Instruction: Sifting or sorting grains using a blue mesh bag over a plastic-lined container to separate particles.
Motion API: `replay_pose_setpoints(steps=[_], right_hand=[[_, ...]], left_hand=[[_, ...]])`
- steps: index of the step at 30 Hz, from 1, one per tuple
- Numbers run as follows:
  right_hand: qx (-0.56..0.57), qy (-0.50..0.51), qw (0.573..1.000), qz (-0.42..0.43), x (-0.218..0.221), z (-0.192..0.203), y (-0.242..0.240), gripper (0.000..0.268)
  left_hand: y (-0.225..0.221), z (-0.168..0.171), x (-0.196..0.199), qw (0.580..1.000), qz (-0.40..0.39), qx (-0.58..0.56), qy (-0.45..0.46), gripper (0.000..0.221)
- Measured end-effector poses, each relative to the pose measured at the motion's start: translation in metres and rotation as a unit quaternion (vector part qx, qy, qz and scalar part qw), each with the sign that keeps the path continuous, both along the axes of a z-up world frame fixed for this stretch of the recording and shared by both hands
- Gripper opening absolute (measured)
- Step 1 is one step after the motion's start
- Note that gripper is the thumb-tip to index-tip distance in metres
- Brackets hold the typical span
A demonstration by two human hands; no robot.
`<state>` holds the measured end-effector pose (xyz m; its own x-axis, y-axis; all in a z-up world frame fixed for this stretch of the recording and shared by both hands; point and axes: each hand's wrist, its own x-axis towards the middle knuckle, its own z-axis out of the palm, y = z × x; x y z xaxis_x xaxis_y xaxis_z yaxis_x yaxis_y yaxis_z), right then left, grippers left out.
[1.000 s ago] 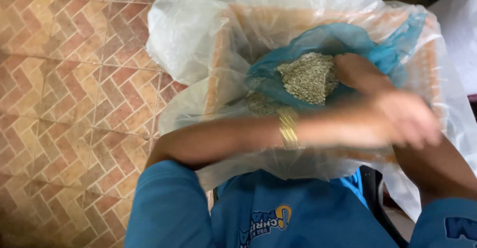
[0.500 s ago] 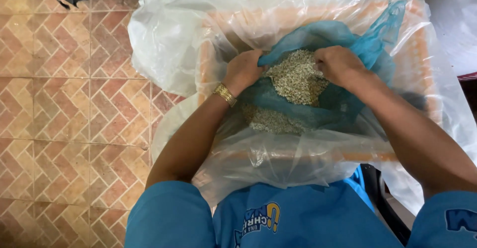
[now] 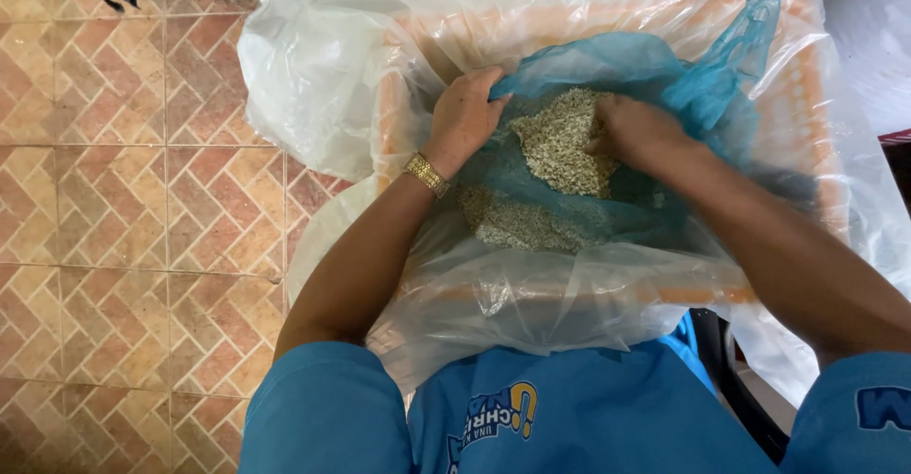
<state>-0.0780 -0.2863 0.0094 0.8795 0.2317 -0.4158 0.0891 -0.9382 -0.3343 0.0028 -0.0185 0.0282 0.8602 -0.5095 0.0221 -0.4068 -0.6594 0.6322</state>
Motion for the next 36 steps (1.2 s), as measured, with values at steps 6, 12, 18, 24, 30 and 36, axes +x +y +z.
replay_pose_setpoints(steps=[6,12,18,24,30,36], right_hand=[[0.012,-0.054,0.998,0.04,-0.004,-0.029,0.014,0.028],[0.031,-0.134,0.99,0.008,0.009,0.003,-0.011,0.023],[0.082,-0.151,0.985,-0.002,0.011,0.023,-0.007,0.015],[0.054,-0.213,0.975,0.008,0.014,-0.002,-0.018,0.017],[-0.007,-0.226,0.972,0.064,0.006,-0.018,-0.011,0.028],[0.024,-0.149,0.985,0.085,0.003,-0.028,0.003,0.047]], left_hand=[[0.003,0.021,-0.003,1.0,-0.014,-0.004,0.005,0.03],[0.001,0.015,0.004,0.999,-0.005,-0.018,0.029,0.028],[0.0,0.027,0.001,0.999,-0.012,-0.034,0.022,0.03],[0.001,0.024,0.002,0.999,-0.02,-0.039,0.021,0.026],[0.002,0.016,0.004,0.997,-0.024,-0.049,0.046,0.023],[0.002,0.018,0.003,0.996,-0.02,-0.061,0.062,0.022]])
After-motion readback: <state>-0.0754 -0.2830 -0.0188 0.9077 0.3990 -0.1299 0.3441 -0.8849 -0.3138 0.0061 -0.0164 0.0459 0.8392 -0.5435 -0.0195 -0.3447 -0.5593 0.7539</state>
